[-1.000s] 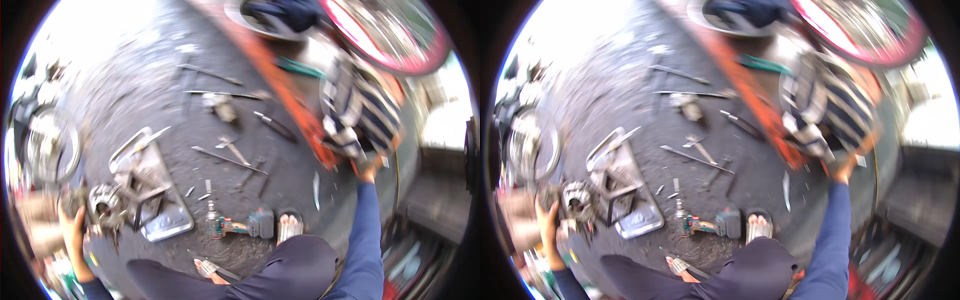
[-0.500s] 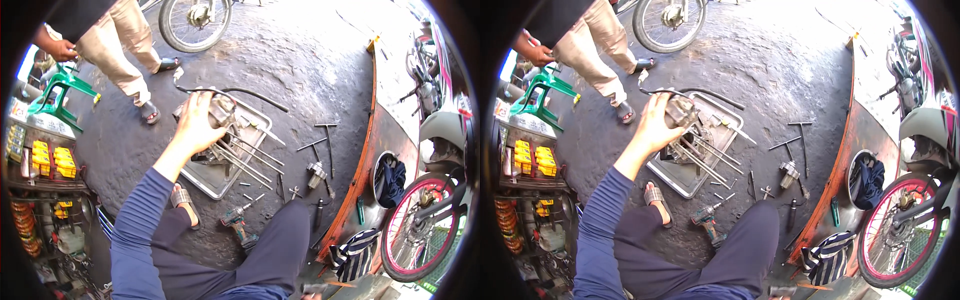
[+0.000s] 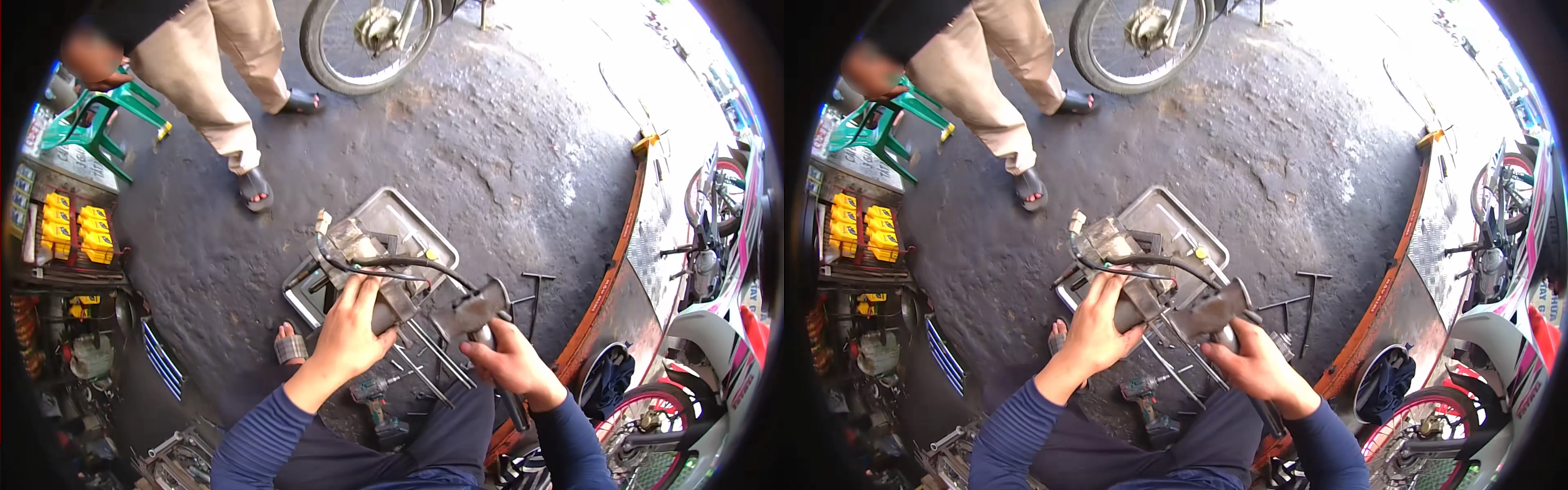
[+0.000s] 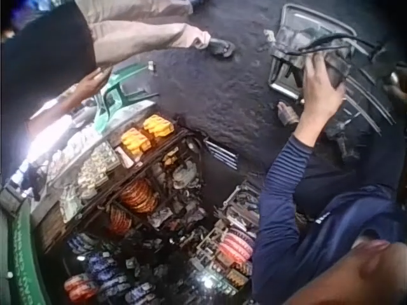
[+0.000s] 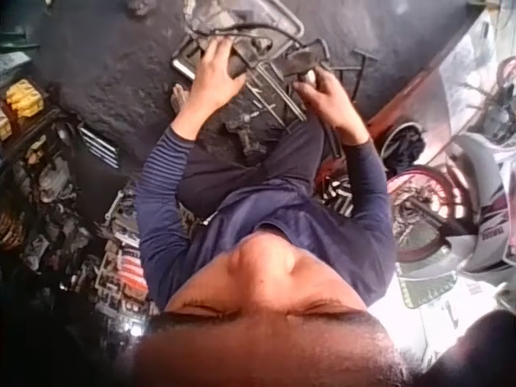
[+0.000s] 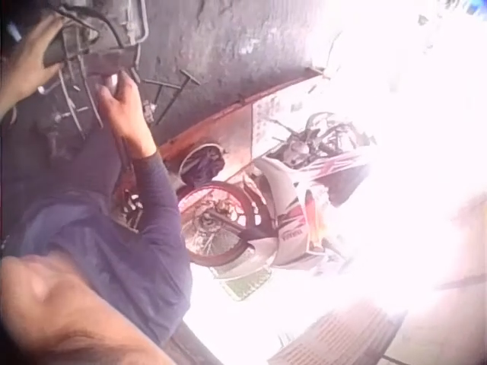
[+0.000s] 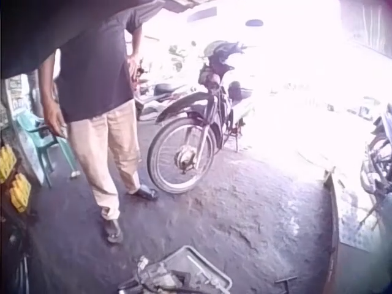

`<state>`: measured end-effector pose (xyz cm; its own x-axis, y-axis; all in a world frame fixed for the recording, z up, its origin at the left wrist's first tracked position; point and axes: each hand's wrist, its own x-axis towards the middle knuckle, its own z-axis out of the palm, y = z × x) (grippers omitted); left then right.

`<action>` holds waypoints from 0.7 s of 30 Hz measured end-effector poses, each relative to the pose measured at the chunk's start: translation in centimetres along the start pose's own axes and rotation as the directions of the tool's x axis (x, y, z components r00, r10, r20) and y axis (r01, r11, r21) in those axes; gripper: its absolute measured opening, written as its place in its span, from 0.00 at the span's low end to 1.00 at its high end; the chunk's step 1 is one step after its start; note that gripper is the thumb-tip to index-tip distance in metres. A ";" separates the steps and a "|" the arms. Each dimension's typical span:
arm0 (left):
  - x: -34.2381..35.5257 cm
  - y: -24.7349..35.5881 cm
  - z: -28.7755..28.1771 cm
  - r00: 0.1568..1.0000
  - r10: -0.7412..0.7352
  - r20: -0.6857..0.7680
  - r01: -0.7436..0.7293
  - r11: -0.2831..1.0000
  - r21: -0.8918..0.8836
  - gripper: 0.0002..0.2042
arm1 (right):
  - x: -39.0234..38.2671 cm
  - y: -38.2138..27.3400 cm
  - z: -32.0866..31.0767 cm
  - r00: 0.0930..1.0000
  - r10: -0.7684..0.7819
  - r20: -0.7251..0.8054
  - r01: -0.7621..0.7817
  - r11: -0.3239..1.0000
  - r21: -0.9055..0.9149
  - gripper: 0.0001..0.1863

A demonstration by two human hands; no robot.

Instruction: Disassemble and repair motorcycle engine components using various hand tools.

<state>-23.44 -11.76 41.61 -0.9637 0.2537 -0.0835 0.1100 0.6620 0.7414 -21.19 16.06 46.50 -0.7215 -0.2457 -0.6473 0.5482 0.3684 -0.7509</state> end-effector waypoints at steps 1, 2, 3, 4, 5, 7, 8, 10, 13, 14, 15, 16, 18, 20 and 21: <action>0.1 0.1 0.1 0.999 -0.031 0.024 0.030 0.998 0.049 0.44 | 1.6 -0.1 -0.3 0.999 -0.040 -0.025 0.040 0.999 0.002 0.17; 0.1 0.2 0.1 0.999 -0.046 0.029 0.045 0.998 0.036 0.44 | 2.9 0.0 -0.7 0.998 0.029 -0.054 -0.030 1.000 -0.006 0.17; 0.1 0.3 0.1 0.998 -0.049 0.031 0.048 0.999 0.025 0.44 | 3.8 0.4 -1.1 0.988 0.123 -0.094 -0.116 0.990 0.079 0.16; 0.2 0.5 0.0 0.999 -0.032 -0.003 0.032 0.999 0.014 0.44 | 4.4 1.0 -1.3 0.981 0.098 -0.169 -0.067 0.981 0.181 0.13; 0.2 0.8 0.0 0.996 -0.085 0.000 0.085 0.996 -0.025 0.45 | 4.8 1.6 -1.6 0.978 0.098 -0.185 -0.036 0.950 0.311 0.13; 0.2 1.3 -0.1 0.988 -0.154 0.011 0.153 0.985 0.074 0.46 | 4.9 2.6 -2.2 0.973 0.119 -0.196 -0.005 0.865 0.502 0.13; 0.1 1.6 -0.1 0.983 -0.184 0.008 0.182 0.976 0.122 0.46 | 4.6 2.9 -2.3 0.975 0.120 -0.189 -0.029 0.905 0.424 0.14; 0.0 1.7 -0.2 0.974 -0.226 0.014 0.224 0.970 0.096 0.47 | 3.8 3.0 -2.3 0.974 0.140 -0.177 -0.098 0.969 0.227 0.14; 0.1 1.6 -0.2 0.985 -0.174 0.008 0.173 0.983 0.064 0.46 | 3.0 2.5 -1.6 0.990 0.112 -0.082 -0.099 0.983 0.154 0.14; 0.2 1.4 -0.2 0.988 -0.156 0.008 0.155 0.987 0.051 0.46 | 2.9 2.2 -1.0 0.958 0.274 -0.088 -0.239 0.928 0.287 0.14; 0.2 1.4 -0.2 0.989 -0.145 0.009 0.144 0.988 0.049 0.46 | 2.8 2.0 -0.6 0.948 0.302 -0.098 -0.255 0.908 0.334 0.15; 0.3 1.3 -0.2 0.991 -0.136 0.001 0.135 0.989 0.067 0.45 | 2.7 1.9 0.0 0.931 0.339 -0.136 -0.278 0.899 0.339 0.14; 0.5 1.5 -0.4 0.987 -0.160 0.024 0.158 0.985 0.064 0.45 | 2.8 1.7 0.4 0.988 0.116 -0.099 -0.113 0.993 0.038 0.12; 0.7 1.8 -0.8 0.985 -0.165 0.047 0.160 0.983 0.089 0.45 | 2.8 1.6 0.6 0.990 -0.144 -0.006 0.144 0.988 -0.052 0.10; 1.0 1.9 -1.2 0.987 -0.152 0.055 0.145 0.983 0.111 0.45 | 2.9 1.6 0.7 1.000 0.015 -0.002 -0.015 0.997 0.074 0.10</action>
<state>-24.49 -11.09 43.79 -0.9542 0.1891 -0.2318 -0.0043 0.7661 0.6427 -22.15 15.35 43.29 -0.7138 -0.2388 -0.6583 0.5885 0.3050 -0.7487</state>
